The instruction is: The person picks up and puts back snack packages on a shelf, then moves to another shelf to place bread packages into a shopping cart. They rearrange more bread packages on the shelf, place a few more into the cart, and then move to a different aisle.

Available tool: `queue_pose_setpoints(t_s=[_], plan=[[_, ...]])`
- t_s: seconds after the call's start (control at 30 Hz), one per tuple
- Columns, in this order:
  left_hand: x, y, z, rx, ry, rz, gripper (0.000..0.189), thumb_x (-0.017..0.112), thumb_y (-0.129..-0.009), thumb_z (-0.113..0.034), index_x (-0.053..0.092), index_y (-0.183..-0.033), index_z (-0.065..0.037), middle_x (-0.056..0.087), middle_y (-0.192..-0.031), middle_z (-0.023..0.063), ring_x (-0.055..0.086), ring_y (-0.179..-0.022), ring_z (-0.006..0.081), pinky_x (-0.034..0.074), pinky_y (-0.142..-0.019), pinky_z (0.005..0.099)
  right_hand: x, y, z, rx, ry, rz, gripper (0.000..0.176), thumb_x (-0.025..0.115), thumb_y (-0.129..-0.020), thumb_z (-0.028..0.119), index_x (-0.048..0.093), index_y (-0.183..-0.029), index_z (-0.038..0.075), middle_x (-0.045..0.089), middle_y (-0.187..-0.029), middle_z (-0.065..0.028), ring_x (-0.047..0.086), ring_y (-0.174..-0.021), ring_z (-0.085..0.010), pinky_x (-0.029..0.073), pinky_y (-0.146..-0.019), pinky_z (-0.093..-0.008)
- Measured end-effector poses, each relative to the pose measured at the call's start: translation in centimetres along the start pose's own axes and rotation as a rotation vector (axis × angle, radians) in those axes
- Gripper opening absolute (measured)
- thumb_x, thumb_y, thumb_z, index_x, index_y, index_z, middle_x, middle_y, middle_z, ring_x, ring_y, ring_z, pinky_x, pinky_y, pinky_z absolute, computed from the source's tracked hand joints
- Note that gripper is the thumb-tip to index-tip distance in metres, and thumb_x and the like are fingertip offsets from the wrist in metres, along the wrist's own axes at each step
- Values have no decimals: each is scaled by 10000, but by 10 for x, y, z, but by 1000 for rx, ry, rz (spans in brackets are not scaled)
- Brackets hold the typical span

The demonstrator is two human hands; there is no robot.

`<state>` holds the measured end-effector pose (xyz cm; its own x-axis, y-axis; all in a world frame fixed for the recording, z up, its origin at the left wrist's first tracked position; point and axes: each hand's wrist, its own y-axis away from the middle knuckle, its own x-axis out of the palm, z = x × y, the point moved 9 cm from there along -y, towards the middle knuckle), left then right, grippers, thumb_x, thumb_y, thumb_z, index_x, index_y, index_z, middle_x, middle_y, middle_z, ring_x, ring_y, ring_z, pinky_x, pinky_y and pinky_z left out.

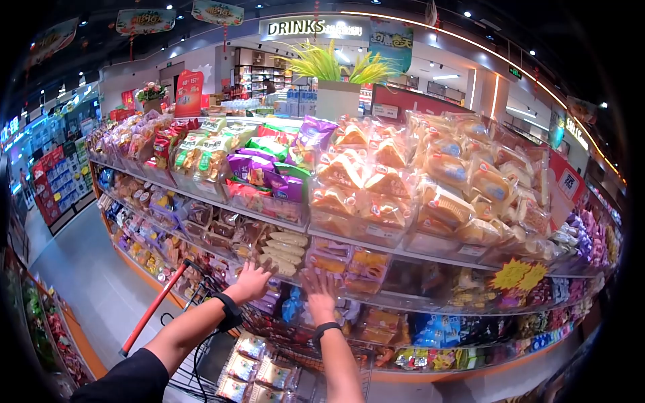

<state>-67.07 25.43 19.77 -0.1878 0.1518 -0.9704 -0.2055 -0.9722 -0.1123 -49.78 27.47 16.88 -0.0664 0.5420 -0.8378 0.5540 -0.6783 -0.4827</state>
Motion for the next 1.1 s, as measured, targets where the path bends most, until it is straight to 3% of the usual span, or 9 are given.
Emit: queue_pose_setpoints(t_s=[0.1,0.3,0.4,0.5,0.6,0.63,0.73,1.0,1.1], plan=[[-3,-1,1,-4,134,-28,570,651,-822,-312,523,-1347,-132,375,-1511,178,226,-1398,541,217,-1117,634,-4,-3,-3,-3,-11,27,802,570,-837,114,243,-1541,315,84,-1634,-54,219,-1447,-366,154,-1173,-538],[10,-6,2,-37,119,200,693,675,-807,-328,436,-1423,-117,330,-1526,204,179,-1409,552,195,-1119,645,3,-5,-8,-4,-83,-53,752,553,-841,88,313,-1516,318,123,-1627,-49,248,-1436,-351,180,-1171,-519],[-8,1,-4,-8,75,-65,761,673,-802,-327,362,-1464,-114,357,-1495,226,177,-1407,556,136,-1131,655,-2,-8,-8,-20,-83,-48,741,551,-840,85,333,-1506,325,140,-1624,-46,262,-1429,-350,192,-1169,-511],[-7,-1,-7,-29,86,-64,802,657,-810,-331,298,-1497,-124,360,-1488,231,157,-1418,544,78,-1141,659,-8,-9,-11,-28,-99,-61,745,552,-835,87,334,-1506,327,159,-1619,-47,270,-1424,-352,201,-1166,-510],[1,-5,-19,74,-24,-122,772,658,-800,-372,363,-1464,-111,423,-1446,222,304,-1348,531,177,-1108,670,-14,-6,-13,-32,-89,-120,756,554,-828,89,329,-1509,327,182,-1612,-50,274,-1421,-352,197,-1162,-517],[9,-9,-21,78,-23,-76,852,641,-826,-384,232,-1536,-149,262,-1556,211,206,-1402,531,151,-1117,673,-13,-4,-13,-24,-104,-133,764,554,-825,89,321,-1512,327,191,-1609,-51,274,-1421,-349,190,-1161,-523],[0,-10,-29,51,169,-29,903,658,-843,-310,128,-1564,-185,71,-1617,181,45,-1459,501,108,-1146,646,-20,-2,-11,5,-125,-111,790,556,-820,91,285,-1527,318,200,-1608,-50,266,-1425,-340,163,-1158,-542],[6,-15,-32,25,131,-49,923,672,-831,-319,130,-1563,-170,49,-1624,157,59,-1451,508,128,-1130,666,-16,6,-19,142,-20,114,789,558,-823,168,234,-1542,141,157,-1616,-101,238,-1432,-366,108,-1159,-579],[-3,-8,-33,20,114,-147,901,663,-819,-279,161,-1558,-163,67,-1622,159,67,-1450,504,110,-1126,675,-18,9,-11,101,65,-76,834,599,-798,195,225,-1538,100,157,-1612,-107,245,-1425,-365,119,-1155,-588]])
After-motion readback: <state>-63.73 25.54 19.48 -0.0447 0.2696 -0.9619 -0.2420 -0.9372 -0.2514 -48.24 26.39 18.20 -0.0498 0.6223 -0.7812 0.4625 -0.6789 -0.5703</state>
